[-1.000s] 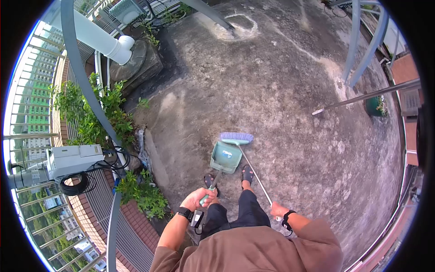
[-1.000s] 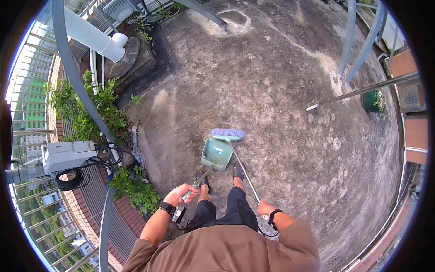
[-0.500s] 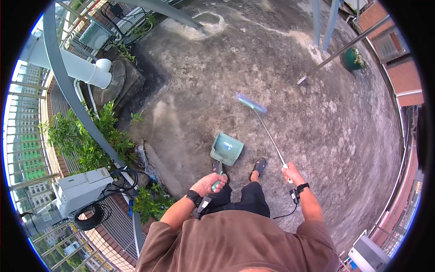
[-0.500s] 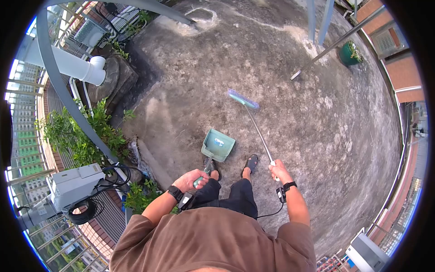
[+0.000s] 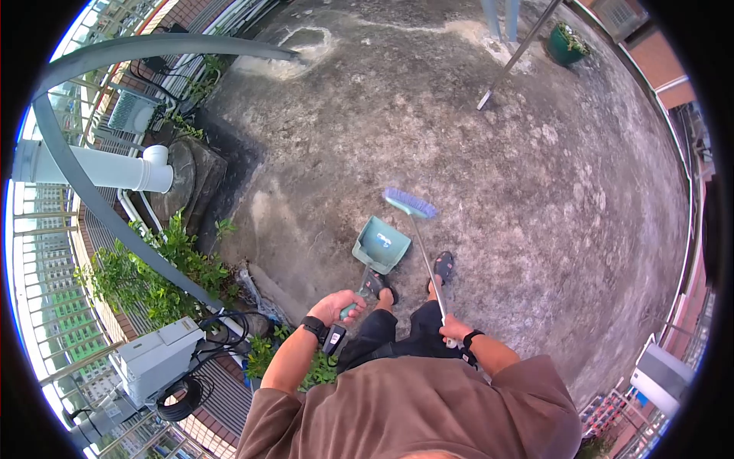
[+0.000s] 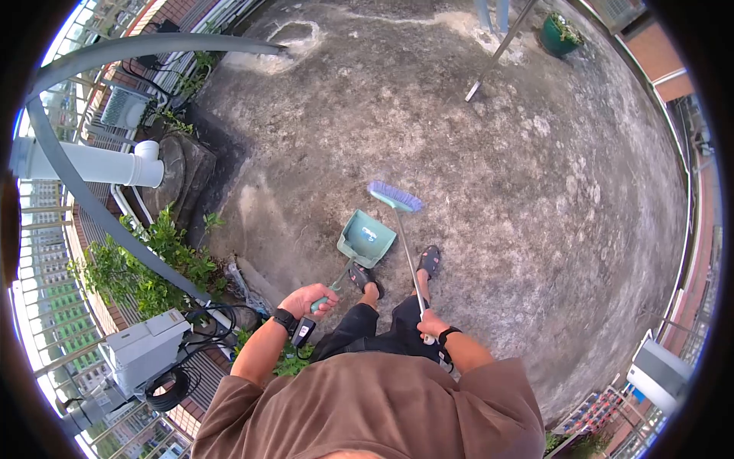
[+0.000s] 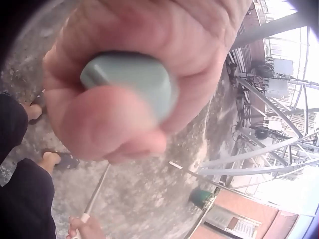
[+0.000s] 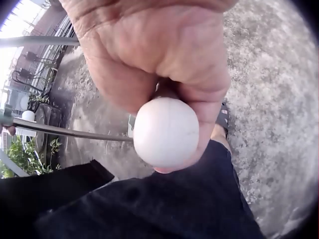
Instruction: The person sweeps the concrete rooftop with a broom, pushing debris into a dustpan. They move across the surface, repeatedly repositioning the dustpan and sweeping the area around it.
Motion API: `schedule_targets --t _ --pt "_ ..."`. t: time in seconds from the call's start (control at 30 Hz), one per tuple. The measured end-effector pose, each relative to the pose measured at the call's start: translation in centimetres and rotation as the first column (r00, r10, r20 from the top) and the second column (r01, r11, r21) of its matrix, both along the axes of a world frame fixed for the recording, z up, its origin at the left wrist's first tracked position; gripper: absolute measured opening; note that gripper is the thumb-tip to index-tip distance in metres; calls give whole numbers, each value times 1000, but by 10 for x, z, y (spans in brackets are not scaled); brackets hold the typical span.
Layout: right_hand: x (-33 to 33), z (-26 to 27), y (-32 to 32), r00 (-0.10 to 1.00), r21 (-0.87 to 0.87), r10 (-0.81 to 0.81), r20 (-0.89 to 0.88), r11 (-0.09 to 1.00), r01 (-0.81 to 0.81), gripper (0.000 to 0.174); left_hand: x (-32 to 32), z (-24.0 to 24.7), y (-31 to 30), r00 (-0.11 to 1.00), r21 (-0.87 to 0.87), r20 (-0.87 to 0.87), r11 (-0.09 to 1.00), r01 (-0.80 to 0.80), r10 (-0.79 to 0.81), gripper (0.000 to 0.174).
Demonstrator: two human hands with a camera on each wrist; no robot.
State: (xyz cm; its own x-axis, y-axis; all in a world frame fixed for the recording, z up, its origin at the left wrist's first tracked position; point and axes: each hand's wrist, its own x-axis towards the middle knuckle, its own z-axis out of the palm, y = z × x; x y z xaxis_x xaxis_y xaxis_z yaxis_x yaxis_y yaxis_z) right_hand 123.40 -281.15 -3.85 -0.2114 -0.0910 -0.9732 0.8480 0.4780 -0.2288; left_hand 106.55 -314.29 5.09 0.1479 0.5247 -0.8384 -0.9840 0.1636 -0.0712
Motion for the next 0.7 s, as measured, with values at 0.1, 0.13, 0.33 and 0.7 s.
schedule_targets --t 0.1,0.13,0.33,0.7 --pt "8 57 20 992 -122 -88 92 988 99 22 -6 7 7 1000 -25 -29 1000 -2 1 19" --pt "11 64 30 962 -167 -229 148 953 253 22 -6 7 11 999 -15 -36 1000 16 -17 19" --pt "36 91 63 858 -169 -514 14 845 508 27 -8 2 40 1000 -58 11 998 -1 2 19" --pt "3 62 269 573 -44 -755 -320 616 786 16 -61 43 173 955 -99 -73 955 280 -288 11"
